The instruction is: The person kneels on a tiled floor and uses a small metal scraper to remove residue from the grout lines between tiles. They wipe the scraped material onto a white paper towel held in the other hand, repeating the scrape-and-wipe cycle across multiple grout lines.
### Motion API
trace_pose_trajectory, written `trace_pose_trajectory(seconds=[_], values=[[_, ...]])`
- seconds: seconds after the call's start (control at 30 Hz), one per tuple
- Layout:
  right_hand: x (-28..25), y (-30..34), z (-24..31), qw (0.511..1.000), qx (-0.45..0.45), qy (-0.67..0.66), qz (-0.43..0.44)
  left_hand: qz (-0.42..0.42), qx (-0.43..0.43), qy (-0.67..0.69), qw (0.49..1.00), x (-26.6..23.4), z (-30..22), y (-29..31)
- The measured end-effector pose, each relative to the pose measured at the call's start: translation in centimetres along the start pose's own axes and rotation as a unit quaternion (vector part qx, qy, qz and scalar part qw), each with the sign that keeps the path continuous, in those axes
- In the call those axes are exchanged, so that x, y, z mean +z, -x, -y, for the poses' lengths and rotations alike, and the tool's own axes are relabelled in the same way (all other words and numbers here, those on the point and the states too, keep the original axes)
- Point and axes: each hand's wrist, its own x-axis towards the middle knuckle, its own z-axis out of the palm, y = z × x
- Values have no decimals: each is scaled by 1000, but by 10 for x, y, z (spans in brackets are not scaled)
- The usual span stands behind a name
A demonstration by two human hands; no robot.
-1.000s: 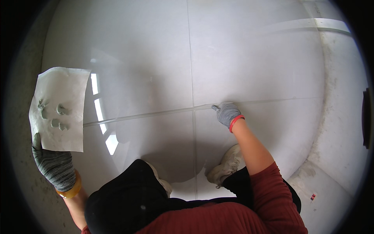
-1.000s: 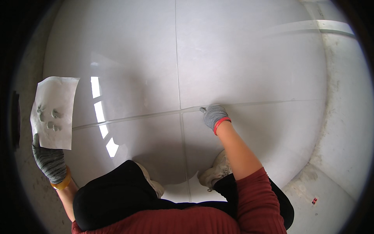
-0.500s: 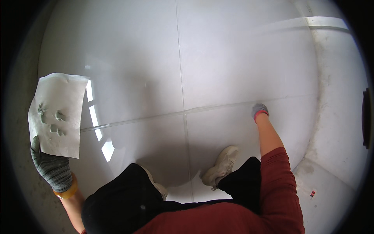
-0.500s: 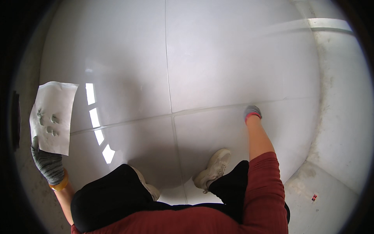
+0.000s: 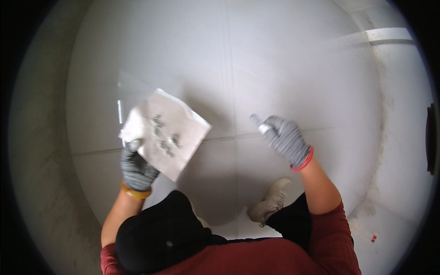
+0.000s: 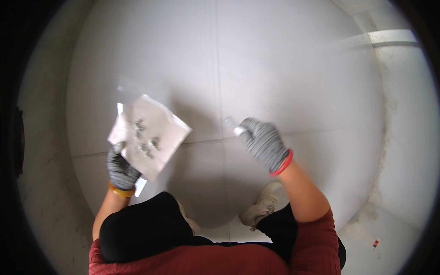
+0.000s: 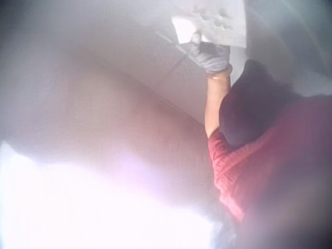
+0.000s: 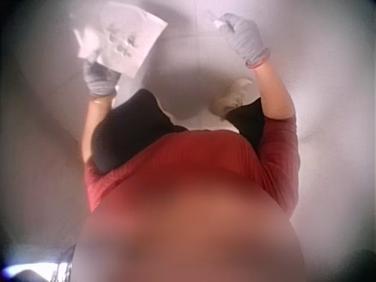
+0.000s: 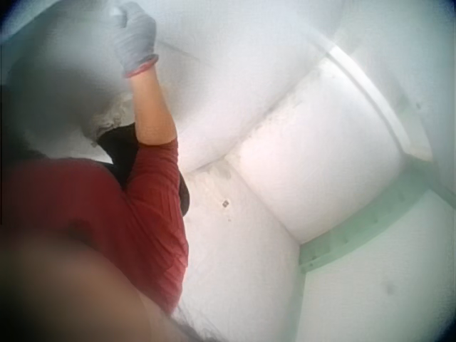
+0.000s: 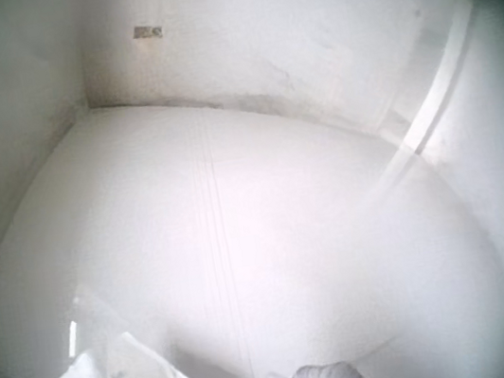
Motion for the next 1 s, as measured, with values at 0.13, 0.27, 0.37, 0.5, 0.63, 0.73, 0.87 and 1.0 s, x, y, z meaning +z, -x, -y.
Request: trace_pose_trajectory(seconds=[0.13,0.27,0.37,0.5,0.63,0.73,0.87,1.0], values=[[42,-3,83,979,-19,-163,123,125,-31,40,991,9,-3,-8],[47,-30,105,953,60,-217,204,136,-58,32,989,23,-9,-13],[50,-43,108,936,94,-255,225,126,-85,35,988,29,-11,-11],[61,-46,100,926,93,-269,249,121,-98,56,986,31,-7,-9],[64,-54,69,963,80,-73,248,118,-67,4,991,37,-11,-8],[62,-50,43,974,9,173,147,237,-59,30,969,43,-17,-4],[46,-37,8,962,-40,225,149,190,20,-12,982,29,-15,3],[58,-71,-32,860,-33,400,316,120,54,-2,991,-22,-28,4]])
